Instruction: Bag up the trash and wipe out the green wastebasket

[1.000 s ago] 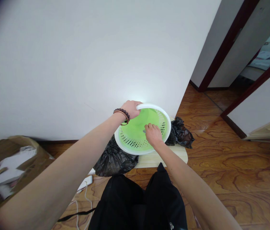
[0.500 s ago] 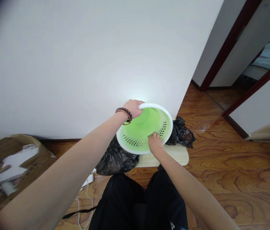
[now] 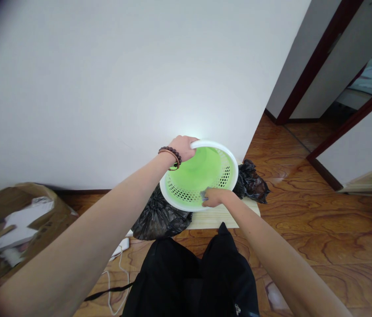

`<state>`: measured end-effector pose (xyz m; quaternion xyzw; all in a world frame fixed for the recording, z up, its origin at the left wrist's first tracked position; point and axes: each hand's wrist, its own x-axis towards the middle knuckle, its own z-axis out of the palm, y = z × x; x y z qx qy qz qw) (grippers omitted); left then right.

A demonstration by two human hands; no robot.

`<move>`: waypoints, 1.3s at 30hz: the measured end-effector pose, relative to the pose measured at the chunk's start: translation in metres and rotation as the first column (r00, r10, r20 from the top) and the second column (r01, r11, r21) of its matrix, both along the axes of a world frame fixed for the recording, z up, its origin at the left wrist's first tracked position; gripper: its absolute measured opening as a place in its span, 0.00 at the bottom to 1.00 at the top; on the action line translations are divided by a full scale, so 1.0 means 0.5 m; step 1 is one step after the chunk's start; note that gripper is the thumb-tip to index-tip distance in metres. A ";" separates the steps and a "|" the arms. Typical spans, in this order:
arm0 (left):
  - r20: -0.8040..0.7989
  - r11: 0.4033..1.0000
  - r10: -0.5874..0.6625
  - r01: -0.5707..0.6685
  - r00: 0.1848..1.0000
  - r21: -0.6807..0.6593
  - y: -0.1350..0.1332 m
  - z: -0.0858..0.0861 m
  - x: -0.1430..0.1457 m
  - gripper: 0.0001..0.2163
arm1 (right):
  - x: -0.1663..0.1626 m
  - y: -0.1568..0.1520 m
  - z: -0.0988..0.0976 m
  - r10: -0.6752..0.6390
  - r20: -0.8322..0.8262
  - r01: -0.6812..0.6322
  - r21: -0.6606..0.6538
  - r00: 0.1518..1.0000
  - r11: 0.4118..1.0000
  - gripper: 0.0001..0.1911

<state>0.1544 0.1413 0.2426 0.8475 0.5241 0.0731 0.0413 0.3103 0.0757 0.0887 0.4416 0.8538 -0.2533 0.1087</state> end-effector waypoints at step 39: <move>-0.012 1.000 0.016 -0.016 1.000 -0.005 0.001 -0.002 0.006 0.17 | 0.035 -0.036 -0.032 0.019 -0.208 0.028 0.221 0.978 0.975 0.10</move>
